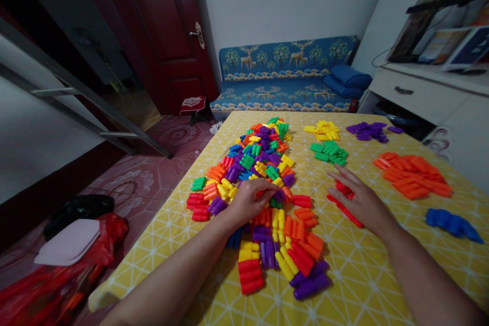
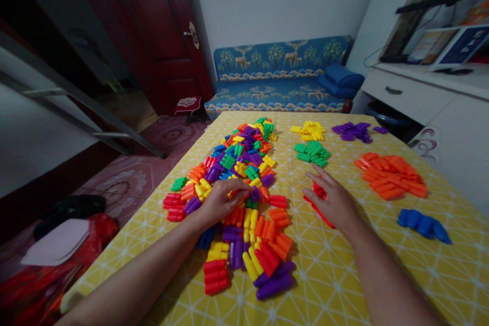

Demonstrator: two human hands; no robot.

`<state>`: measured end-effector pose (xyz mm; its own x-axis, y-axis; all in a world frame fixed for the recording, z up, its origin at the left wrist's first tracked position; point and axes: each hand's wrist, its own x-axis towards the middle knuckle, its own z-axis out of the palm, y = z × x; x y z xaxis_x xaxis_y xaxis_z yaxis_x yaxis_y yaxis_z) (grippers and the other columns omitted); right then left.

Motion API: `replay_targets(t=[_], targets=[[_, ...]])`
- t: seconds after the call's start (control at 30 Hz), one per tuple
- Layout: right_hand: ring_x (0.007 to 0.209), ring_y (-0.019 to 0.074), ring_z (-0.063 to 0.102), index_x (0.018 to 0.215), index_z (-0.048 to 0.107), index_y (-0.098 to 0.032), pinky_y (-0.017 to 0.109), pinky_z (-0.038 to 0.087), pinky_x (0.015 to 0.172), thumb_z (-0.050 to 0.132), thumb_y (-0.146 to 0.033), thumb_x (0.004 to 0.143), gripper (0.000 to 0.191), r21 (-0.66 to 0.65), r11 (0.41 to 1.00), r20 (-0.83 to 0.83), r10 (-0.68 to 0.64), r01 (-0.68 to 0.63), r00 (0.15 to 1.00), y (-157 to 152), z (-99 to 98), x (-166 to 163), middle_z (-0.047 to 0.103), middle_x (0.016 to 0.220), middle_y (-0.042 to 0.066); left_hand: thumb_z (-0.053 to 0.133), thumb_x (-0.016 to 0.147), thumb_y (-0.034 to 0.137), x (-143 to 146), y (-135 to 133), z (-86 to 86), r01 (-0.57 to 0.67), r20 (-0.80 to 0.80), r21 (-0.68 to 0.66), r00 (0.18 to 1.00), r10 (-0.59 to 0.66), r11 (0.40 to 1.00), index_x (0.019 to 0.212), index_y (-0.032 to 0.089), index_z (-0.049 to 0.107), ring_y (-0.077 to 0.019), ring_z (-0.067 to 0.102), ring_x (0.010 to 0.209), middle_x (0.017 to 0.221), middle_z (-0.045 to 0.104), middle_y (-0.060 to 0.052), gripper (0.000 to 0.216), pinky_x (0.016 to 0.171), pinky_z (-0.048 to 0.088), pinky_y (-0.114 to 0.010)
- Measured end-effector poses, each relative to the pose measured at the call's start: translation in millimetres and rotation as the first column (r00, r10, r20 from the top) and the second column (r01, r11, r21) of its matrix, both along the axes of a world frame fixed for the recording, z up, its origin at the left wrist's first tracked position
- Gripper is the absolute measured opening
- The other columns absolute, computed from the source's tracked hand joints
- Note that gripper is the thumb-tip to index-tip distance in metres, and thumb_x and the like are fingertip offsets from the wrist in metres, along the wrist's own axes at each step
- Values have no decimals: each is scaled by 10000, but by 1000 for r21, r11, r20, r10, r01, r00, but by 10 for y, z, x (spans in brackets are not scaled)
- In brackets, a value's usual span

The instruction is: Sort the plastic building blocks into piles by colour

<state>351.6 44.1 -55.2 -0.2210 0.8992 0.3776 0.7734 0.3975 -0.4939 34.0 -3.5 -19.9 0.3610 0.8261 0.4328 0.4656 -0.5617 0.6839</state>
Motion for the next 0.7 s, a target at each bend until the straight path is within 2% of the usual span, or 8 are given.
replay_targets(t=[0.1, 0.27, 0.43, 0.57, 0.7], targets=[[1293, 297, 504, 1314, 589, -232, 471, 450, 1053, 544, -513, 873, 525, 89, 994, 95, 52, -60, 994, -46, 39, -61, 478, 1466, 106, 536, 897, 164, -1, -1, -1, 2, -4, -2, 1000, -2, 1000, 984, 177, 733, -174, 704, 881, 957, 757, -69, 216, 807, 533, -261], [1206, 310, 514, 1176, 678, -256, 508, 475, 986, 605, -466, 846, 398, 108, 987, 323, 75, -115, 943, -144, 37, -225, 602, 1323, 79, 539, 895, 157, -2, -1, 0, 1, -13, 4, 1000, -1, 1000, 968, 165, 734, -173, 704, 870, 940, 756, -76, 208, 800, 532, -257], [1150, 279, 507, 1148, 690, -288, 489, 471, 960, 506, -275, 900, 310, 154, 979, 355, 75, -137, 932, -151, -37, -279, 666, 1225, 39, 534, 900, 168, -3, -4, 4, 1, -20, 2, 1000, -1, 1000, 976, 165, 735, -175, 703, 871, 942, 755, -78, 215, 796, 533, -259], [1140, 300, 514, 1160, 682, -266, 467, 505, 860, 502, -332, 891, 329, 191, 980, 409, -31, -52, 912, -136, -32, -208, 615, 1291, 75, 534, 902, 179, -9, -4, 5, -1, -21, -6, 1000, 1, 1000, 978, 178, 738, -176, 703, 877, 953, 756, -75, 218, 803, 533, -263], [1027, 323, 557, 1170, 672, -234, 470, 507, 768, 487, -379, 874, 378, 186, 979, 461, -157, 78, 873, -149, -22, -129, 653, 1175, 115, 538, 899, 175, -26, 8, -3, 1, -33, -10, 999, -2, 1000, 980, 189, 742, -176, 704, 868, 941, 759, -68, 220, 791, 527, -258]])
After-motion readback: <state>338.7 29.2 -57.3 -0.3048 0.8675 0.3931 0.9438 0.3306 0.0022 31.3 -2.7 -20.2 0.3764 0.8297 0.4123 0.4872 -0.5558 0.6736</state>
